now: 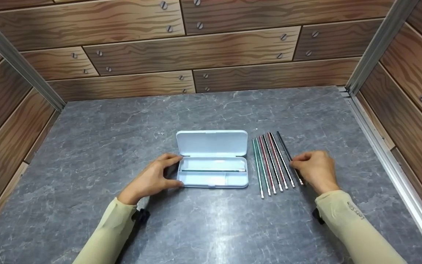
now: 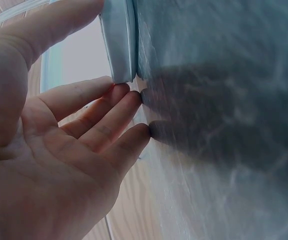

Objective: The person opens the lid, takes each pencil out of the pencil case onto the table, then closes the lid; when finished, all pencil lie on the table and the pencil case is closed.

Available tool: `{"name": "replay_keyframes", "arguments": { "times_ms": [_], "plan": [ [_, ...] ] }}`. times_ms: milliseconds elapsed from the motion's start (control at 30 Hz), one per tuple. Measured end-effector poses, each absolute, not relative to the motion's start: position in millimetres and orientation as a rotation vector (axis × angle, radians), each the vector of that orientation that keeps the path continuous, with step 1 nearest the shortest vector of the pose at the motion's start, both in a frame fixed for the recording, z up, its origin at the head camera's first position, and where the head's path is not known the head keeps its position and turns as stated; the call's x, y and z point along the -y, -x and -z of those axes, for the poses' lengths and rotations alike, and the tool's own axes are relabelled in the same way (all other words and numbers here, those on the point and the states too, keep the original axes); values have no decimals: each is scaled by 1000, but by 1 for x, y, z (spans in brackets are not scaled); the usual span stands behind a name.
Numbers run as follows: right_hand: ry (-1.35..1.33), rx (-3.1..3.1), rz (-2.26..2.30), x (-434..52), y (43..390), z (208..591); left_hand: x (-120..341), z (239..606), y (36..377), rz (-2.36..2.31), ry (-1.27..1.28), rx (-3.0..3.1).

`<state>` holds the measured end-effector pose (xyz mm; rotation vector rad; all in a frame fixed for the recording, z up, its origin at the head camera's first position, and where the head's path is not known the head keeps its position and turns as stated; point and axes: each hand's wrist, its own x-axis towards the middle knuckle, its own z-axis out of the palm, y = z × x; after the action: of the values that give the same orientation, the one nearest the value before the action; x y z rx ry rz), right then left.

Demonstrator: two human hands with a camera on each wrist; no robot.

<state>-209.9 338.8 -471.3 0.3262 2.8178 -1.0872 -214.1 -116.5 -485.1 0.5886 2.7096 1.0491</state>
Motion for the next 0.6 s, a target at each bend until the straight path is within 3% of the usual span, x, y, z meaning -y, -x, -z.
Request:
{"name": "replay_keyframes", "arguments": {
  "times_ms": [600],
  "plan": [
    [-280,-2828,980,-332,215,469,117,485,214,-1059,-607,-2708]
  ]
}}
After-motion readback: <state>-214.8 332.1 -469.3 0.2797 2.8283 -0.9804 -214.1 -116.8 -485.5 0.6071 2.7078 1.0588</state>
